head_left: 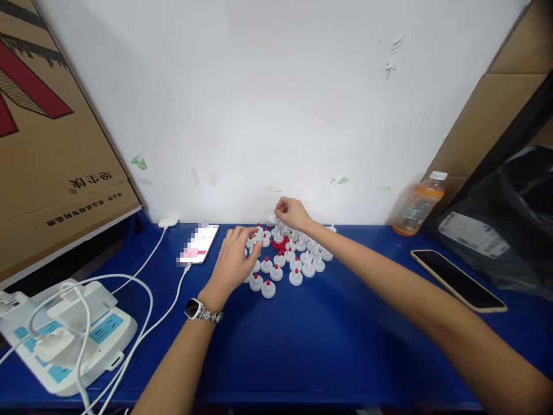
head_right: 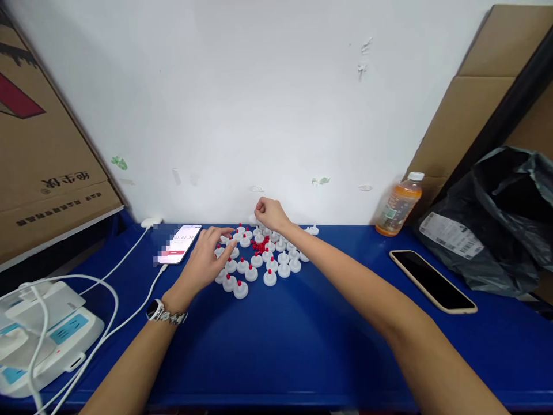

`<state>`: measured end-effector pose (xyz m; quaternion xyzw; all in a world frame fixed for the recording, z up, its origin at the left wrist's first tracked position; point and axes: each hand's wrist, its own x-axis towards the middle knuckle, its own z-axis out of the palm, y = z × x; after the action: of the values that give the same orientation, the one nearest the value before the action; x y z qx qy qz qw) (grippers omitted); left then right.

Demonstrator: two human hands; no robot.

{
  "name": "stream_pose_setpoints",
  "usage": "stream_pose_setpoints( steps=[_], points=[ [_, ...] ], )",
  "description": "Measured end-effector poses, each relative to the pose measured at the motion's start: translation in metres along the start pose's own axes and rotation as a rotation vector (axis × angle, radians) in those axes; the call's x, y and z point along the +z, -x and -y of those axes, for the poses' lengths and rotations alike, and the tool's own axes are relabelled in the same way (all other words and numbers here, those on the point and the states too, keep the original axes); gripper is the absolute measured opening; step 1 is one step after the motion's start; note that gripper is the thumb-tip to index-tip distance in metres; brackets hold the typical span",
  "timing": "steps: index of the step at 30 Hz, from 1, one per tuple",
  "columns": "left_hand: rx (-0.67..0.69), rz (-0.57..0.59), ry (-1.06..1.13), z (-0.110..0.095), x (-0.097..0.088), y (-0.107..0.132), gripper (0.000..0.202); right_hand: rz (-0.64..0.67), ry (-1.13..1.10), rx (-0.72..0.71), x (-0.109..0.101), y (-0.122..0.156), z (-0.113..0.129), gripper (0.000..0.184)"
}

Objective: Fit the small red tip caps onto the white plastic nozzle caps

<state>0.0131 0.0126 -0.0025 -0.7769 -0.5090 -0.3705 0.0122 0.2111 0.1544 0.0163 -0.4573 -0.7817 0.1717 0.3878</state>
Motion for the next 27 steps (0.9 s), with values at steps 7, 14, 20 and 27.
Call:
stream_pose_setpoints(
  steps=[7,14,20,27],
  points=[
    [-0.026,0.061,-0.001,0.002,0.003,-0.001,0.024,0.323,0.366,-0.145,0.042,-0.043,0.002,0.014],
    [-0.038,0.082,0.001,0.006,0.006,0.001,0.023,0.267,0.549,-0.036,0.024,-0.048,-0.007,0.025],
    [-0.063,0.091,0.017,0.008,0.009,0.004,0.023,0.307,0.655,0.024,0.033,-0.050,-0.003,0.020],
    [-0.044,0.101,0.028,0.005,0.012,0.004,0.023,0.314,0.641,0.011,0.032,-0.045,-0.007,0.023]
  ],
)
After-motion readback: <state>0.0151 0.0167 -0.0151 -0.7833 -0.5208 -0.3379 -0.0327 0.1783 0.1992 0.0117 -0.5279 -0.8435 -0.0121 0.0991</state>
